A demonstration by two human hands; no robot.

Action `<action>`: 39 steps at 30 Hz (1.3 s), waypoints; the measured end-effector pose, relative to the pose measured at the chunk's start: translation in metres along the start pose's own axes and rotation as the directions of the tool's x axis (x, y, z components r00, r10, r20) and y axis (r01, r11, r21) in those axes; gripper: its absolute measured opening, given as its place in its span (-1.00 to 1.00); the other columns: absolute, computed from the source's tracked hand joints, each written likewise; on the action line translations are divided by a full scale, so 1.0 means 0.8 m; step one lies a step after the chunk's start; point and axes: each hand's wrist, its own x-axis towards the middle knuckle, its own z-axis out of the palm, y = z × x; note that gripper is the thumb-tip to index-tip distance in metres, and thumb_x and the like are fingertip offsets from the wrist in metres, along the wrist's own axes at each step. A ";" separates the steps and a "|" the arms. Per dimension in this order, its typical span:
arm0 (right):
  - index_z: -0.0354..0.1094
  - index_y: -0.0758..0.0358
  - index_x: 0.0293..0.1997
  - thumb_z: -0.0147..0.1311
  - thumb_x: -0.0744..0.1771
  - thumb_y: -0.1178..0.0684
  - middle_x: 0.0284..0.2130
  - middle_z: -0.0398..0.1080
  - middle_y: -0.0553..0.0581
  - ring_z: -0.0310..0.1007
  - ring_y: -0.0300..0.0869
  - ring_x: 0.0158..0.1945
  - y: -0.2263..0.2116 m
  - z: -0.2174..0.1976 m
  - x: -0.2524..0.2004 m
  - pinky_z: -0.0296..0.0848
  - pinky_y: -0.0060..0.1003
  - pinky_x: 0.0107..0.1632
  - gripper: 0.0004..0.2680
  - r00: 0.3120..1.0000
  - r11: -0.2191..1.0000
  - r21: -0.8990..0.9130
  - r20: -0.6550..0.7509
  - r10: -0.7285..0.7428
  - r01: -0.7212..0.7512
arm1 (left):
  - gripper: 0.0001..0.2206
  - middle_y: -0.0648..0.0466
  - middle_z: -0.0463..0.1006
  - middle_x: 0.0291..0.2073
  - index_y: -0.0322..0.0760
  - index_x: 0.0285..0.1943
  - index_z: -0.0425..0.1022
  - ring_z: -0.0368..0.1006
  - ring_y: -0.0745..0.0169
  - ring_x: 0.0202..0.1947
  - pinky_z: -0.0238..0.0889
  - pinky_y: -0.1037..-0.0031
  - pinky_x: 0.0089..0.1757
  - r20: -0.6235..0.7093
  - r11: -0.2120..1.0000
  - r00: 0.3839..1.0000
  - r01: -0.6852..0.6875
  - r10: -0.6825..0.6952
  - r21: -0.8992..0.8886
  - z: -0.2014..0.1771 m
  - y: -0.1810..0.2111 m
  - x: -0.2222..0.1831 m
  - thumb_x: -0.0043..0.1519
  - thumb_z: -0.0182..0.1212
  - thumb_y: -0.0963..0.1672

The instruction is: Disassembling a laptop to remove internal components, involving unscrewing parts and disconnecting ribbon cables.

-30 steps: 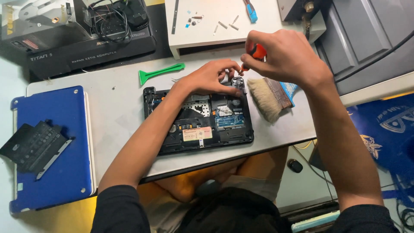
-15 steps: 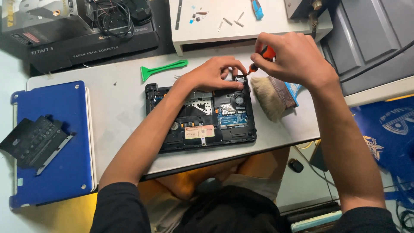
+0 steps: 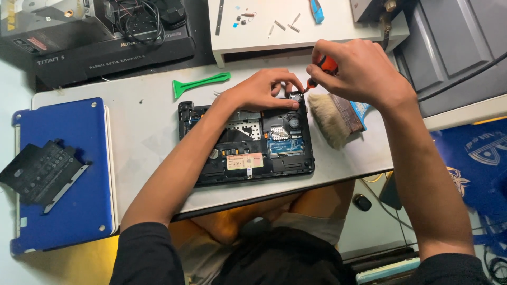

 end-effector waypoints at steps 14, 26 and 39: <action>0.53 0.15 0.07 0.27 0.46 -0.07 -0.01 0.65 0.14 0.65 0.03 -0.32 -0.029 -0.024 0.018 0.59 0.02 -0.31 -0.84 0.963 0.999 0.012 0.266 -0.041 0.040 | -0.64 0.26 0.59 -0.15 0.05 0.26 0.79 0.19 0.48 -0.45 0.11 0.52 -0.34 -0.002 1.000 1.000 -0.026 0.026 0.003 0.001 -0.006 0.000 0.31 0.64 0.04; 0.61 0.08 0.04 0.29 0.45 -0.18 0.06 0.63 0.12 0.71 0.05 -0.15 -0.039 -0.027 0.035 0.66 0.05 -0.21 -0.80 0.934 0.998 -0.004 0.353 -0.055 0.060 | -0.59 0.26 0.62 -0.15 0.02 0.24 0.78 0.25 0.43 -0.40 0.13 0.48 -0.34 -0.005 0.999 0.999 -0.033 0.033 0.010 0.001 -0.009 0.000 0.27 0.62 0.10; 0.53 0.18 0.21 -0.10 0.64 -0.59 -0.32 0.72 0.32 0.70 0.08 -0.53 -0.026 0.003 0.035 0.60 -0.03 -0.43 -0.45 0.940 0.939 -0.292 0.226 0.254 -0.184 | -0.55 0.20 0.64 -0.19 0.05 0.19 0.78 0.39 0.30 -0.30 0.25 0.39 -0.28 -0.010 0.996 0.999 -0.043 0.044 0.077 0.003 -0.015 0.001 0.24 0.59 0.18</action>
